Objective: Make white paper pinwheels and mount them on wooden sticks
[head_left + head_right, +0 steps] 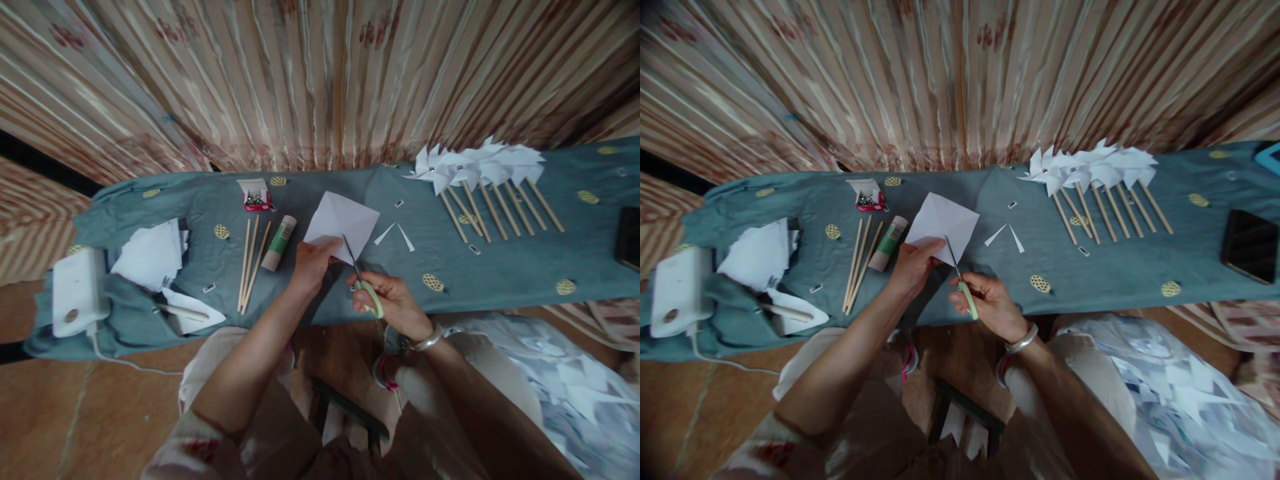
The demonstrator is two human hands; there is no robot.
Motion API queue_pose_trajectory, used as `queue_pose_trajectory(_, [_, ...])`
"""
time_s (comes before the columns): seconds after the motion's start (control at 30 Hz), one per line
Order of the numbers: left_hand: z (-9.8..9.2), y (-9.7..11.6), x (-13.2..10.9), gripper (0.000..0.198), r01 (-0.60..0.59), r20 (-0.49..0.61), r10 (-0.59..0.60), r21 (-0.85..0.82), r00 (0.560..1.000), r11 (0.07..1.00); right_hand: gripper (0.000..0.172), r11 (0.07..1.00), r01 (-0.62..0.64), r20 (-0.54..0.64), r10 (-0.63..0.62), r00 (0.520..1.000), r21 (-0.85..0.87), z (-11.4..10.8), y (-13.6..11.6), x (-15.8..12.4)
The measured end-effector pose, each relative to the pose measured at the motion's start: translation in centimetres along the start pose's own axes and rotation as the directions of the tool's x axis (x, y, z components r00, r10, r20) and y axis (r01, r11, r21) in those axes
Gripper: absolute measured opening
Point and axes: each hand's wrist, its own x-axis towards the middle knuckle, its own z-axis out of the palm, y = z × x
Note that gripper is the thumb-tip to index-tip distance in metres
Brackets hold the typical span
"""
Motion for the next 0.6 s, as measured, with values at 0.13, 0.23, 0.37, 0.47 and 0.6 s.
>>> queue_pose_trajectory(0.13, [-0.06, -0.18, 0.07, 0.018, -0.002, 0.002, 0.002, 0.006, 1.000, 1.000, 0.046, 1.000, 0.001, -0.008, -0.001, 1.000, -0.010, 0.02, 0.00, 0.03])
queue_pose_trajectory(0.23, [-0.08, -0.14, 0.06, 0.017, 0.001, 0.010, -0.001, 0.004, 1.000, 1.000, 0.046, 1.000, 0.004, -0.006, -0.004, 1.000, -0.018, -0.01, 0.08, 0.05])
queue_pose_trajectory(0.37, [-0.11, -0.03, 0.01, 0.017, 0.008, 0.013, -0.008, 0.003, 1.000, 1.000, 0.046, 1.000, 0.012, 0.000, -0.012, 1.000, -0.023, 0.00, 0.12, 0.02])
queue_pose_trajectory(0.47, [-0.15, -0.07, 0.03, 0.016, 0.008, 0.010, -0.008, 0.007, 1.000, 1.000, 0.045, 1.000, 0.015, -0.003, -0.015, 1.000, -0.022, 0.02, 0.08, 0.02])
queue_pose_trajectory(0.6, [-0.16, -0.14, 0.07, 0.018, 0.009, 0.019, -0.009, 0.010, 1.000, 1.000, 0.045, 1.000, 0.003, -0.002, -0.003, 1.000, -0.019, -0.04, 0.06, 0.05])
